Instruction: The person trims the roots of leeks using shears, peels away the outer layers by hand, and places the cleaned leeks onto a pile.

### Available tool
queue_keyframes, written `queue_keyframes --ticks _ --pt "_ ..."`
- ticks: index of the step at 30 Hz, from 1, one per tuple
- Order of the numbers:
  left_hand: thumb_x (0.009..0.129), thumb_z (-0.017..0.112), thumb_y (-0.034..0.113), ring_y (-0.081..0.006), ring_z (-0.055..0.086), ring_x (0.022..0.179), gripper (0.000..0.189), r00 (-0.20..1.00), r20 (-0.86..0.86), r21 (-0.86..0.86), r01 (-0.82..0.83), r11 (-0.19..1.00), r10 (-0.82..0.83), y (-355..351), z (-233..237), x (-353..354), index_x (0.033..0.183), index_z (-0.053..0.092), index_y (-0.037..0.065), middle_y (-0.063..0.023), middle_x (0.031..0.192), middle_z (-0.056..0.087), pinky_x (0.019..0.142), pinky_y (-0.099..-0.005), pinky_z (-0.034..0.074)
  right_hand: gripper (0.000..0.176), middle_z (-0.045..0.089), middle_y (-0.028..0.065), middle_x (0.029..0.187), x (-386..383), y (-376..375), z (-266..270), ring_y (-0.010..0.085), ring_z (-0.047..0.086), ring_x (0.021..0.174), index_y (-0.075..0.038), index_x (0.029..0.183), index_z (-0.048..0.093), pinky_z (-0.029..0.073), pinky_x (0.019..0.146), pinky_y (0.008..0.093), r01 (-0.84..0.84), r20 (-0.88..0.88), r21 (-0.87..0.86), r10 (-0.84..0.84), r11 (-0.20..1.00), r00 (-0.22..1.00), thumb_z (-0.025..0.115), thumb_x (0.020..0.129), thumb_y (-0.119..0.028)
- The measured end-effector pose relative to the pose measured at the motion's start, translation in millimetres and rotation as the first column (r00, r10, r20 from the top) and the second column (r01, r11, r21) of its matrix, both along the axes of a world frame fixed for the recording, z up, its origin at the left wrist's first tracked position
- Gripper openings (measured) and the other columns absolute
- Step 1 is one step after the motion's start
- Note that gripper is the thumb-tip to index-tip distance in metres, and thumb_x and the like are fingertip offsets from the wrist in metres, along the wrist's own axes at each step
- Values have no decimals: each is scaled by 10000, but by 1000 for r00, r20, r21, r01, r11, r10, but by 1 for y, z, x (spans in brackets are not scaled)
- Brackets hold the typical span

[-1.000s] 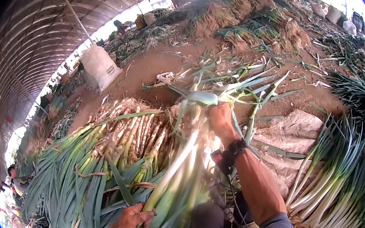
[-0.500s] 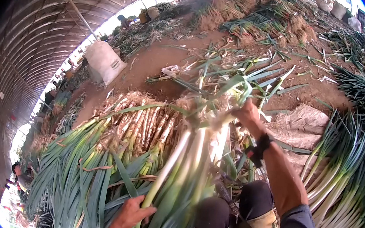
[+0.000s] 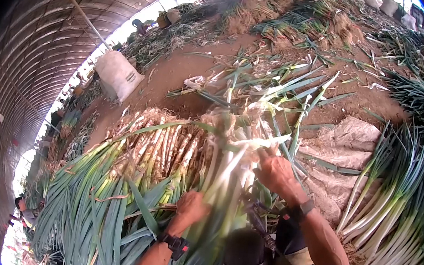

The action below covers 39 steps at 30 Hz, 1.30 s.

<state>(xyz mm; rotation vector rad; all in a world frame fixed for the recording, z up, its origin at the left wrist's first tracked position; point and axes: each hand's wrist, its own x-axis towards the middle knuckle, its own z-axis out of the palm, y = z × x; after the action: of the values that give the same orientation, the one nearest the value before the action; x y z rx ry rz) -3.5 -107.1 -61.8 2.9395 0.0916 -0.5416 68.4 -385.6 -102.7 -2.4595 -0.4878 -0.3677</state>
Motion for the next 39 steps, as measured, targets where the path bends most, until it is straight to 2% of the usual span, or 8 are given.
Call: queue_keyframes --ticks 4,10,11,14,17,23,29,39 --pt "785 703 207 -400 642 1054 303 993 114 10 29 1000 -30 -1 -17 6 1033 741 37 -240 1119 657 907 -493 526 586 655 186 861 -36 3 47 360 661 698 -19 1313 526 528 575 454 -342 -536 -279 151 897 831 707 882 -373" --pt "797 708 257 -397 628 1079 458 988 114 -100 117 988 -105 0 -23 6 1175 634 9 -236 1139 651 940 -479 496 581 644 170 800 -82 6 4 342 650 650 -3 1308 505 518 538 458 -408 -239 -64 383 911 892 682 912 -389" --pt "799 692 249 -384 641 1056 472 988 106 -104 123 987 -112 1 -25 7 1185 610 -10 -241 1119 652 917 -471 506 465 646 189 818 -78 4 0 363 654 672 -17 1327 500 527 576 463 -457 -357 -3 425 890 831 614 951 -265" --pt "802 685 243 -361 680 979 471 985 151 -116 99 988 -81 3 -34 6 1204 614 8 -230 1067 693 885 -452 526 200 677 121 741 -70 1 -31 237 672 568 -21 1193 503 521 418 361 -512 -129 151 531 845 838 504 1025 -130" --pt "809 674 238 -331 704 920 456 994 92 -137 78 987 -66 4 -35 10 1214 624 35 -208 1029 716 846 -438 542 147 716 160 805 -81 -13 8 284 695 604 -32 1130 553 541 478 385 -392 -343 77 394 917 853 499 1003 -83" --pt "831 659 340 -286 705 870 359 997 -78 -147 -7 989 -4 -8 -26 24 1029 713 44 -180 972 733 808 -436 545 189 671 165 732 -93 -19 6 327 681 619 -65 1097 556 509 493 445 -332 -313 -91 290 939 905 558 910 -39" --pt "846 658 407 -292 642 823 384 985 -149 -65 -101 993 90 -26 -49 44 926 749 43 -134 885 721 976 -509 436 234 631 170 689 -87 -17 -13 345 665 613 -54 1107 536 481 492 462 -388 -405 -96 320 917 856 571 878 -30" --pt "812 712 537 -321 575 1123 513 993 17 -18 -113 993 113 -31 -46 35 1056 752 88 -146 1038 710 1046 -565 364 326 658 186 744 -94 -34 12 384 685 699 -48 1141 562 518 598 481 -315 -457 40 298 948 838 558 815 -21"
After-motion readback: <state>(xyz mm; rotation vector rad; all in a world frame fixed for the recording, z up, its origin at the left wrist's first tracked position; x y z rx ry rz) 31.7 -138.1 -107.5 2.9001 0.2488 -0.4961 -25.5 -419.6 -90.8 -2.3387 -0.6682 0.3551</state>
